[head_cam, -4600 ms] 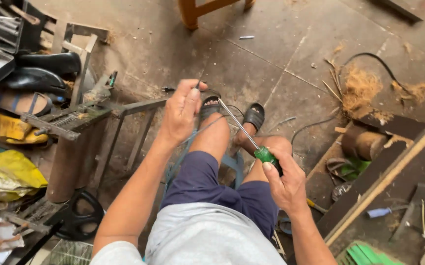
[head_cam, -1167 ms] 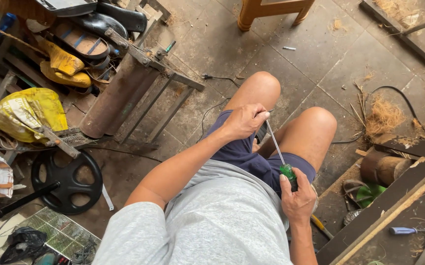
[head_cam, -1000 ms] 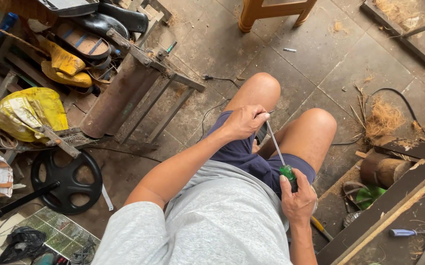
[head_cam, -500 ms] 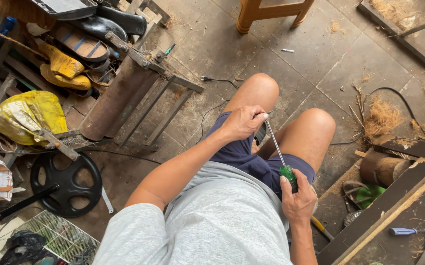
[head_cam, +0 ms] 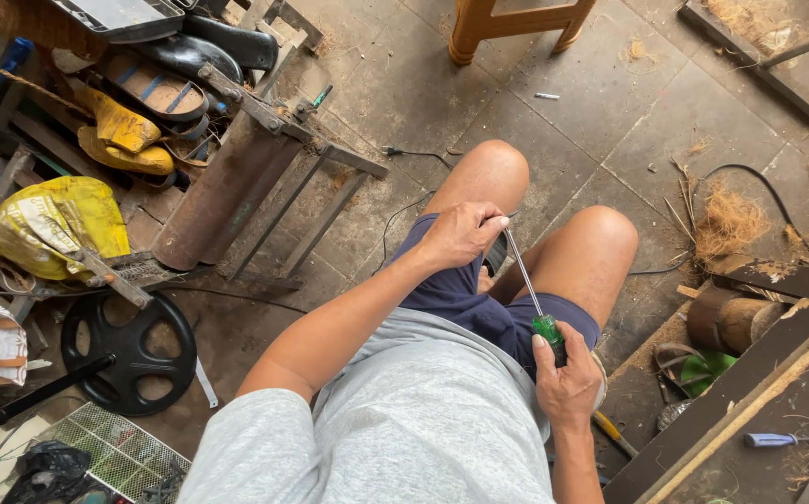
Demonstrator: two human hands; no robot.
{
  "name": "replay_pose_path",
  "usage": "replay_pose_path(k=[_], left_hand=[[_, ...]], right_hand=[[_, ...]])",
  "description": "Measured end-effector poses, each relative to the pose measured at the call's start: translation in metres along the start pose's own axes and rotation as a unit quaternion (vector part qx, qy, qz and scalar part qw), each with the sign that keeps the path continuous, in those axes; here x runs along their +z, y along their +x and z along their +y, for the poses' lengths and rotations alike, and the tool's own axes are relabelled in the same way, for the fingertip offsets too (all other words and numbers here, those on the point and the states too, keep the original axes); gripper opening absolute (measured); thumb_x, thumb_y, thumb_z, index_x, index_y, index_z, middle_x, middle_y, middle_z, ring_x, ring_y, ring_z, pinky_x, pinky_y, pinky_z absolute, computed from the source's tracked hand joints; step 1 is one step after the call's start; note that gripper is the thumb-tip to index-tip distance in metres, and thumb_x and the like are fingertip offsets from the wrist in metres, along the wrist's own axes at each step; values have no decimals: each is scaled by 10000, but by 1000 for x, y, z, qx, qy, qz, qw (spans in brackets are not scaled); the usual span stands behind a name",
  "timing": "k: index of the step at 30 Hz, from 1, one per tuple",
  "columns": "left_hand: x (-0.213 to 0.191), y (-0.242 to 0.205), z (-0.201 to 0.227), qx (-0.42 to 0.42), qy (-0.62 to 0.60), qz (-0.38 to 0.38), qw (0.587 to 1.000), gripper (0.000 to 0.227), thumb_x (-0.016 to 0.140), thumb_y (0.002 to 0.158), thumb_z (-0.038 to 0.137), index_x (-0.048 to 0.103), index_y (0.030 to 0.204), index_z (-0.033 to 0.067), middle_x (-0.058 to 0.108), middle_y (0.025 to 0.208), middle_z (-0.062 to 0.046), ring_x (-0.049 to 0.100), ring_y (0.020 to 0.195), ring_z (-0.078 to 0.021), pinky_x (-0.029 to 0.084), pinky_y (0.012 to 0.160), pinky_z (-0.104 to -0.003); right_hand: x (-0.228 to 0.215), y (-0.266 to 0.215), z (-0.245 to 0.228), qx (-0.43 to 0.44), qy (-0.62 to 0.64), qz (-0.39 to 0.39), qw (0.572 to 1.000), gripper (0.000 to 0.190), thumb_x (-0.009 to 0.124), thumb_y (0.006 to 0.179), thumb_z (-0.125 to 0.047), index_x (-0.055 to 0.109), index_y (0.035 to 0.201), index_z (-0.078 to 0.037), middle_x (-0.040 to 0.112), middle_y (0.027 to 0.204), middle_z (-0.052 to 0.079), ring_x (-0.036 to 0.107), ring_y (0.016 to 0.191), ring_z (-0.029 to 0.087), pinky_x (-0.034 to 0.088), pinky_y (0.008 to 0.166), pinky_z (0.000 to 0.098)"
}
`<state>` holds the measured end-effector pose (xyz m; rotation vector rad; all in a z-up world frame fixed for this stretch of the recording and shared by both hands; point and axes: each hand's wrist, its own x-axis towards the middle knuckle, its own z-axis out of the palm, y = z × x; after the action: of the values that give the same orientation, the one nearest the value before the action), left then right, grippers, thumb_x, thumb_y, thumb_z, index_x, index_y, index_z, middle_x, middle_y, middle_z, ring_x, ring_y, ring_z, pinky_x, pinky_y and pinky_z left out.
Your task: Repairing a mechanical tool connector by disassembling it with screwdrivers and pliers, inspecting the internal components, and reassembling the unit.
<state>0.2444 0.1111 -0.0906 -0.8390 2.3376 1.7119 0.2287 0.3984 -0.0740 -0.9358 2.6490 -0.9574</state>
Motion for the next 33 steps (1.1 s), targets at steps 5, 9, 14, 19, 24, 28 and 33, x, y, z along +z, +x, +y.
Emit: replay_pose_path(k=[5, 9, 14, 19, 24, 28, 33], left_hand=[[4, 2, -5, 4, 7, 6, 1000, 329, 476, 951, 379, 657, 809, 145, 708, 792, -8, 653, 780, -187, 447, 717, -360], [6, 3, -7, 6, 8, 8, 1000, 339, 477, 946, 375, 705, 878, 134, 750, 873, -21, 687, 844, -205, 473, 743, -365], [4, 0, -3, 2, 4, 14, 1000, 323, 480, 934, 374, 699, 856, 149, 746, 854, -6, 686, 836, -197, 468, 745, -356], [8, 3, -8, 12, 11, 16, 1000, 327, 480, 939, 377, 705, 884, 147, 750, 874, -16, 690, 844, -205, 471, 748, -363], [-2, -3, -1, -40, -21, -9, 999, 353, 447, 890, 395, 721, 917, 175, 758, 930, -22, 692, 907, -195, 476, 787, -345], [7, 7, -23, 12, -178, -3, 984, 264, 524, 913, 261, 731, 965, 105, 690, 614, -72, 646, 599, -174, 513, 614, -296], [4, 5, -18, -36, -209, -1, 977, 245, 544, 913, 233, 745, 957, 100, 623, 514, -48, 546, 364, -114, 426, 367, -211]], right_hand=[[1, 0, 2, -4, 3, 2, 1000, 294, 651, 946, -254, 650, 1156, -48, 701, 1030, 72, 660, 848, 250, 514, 774, 369], [0, 0, 2, -1, 16, -4, 1000, 289, 648, 947, -242, 644, 1156, -43, 696, 1033, 79, 661, 861, 247, 510, 785, 366], [0, 0, 2, 5, 18, -8, 1000, 273, 651, 941, -240, 649, 1139, -52, 695, 1018, 67, 656, 858, 239, 505, 790, 362], [0, 1, 2, -15, 20, -9, 1000, 275, 660, 937, -217, 645, 1142, -34, 696, 1005, 83, 661, 857, 244, 512, 780, 365], [0, 4, -3, -8, 5, -7, 1000, 245, 659, 935, -201, 652, 1126, -48, 701, 1015, 84, 661, 845, 250, 502, 773, 372], [0, 3, -2, 25, 57, 32, 998, 296, 746, 908, -268, 703, 1144, -96, 705, 923, 150, 691, 841, 389, 531, 707, 442], [0, 2, -3, 27, 66, 30, 997, 313, 747, 912, -270, 693, 1157, -84, 701, 920, 150, 695, 846, 380, 536, 714, 434]])
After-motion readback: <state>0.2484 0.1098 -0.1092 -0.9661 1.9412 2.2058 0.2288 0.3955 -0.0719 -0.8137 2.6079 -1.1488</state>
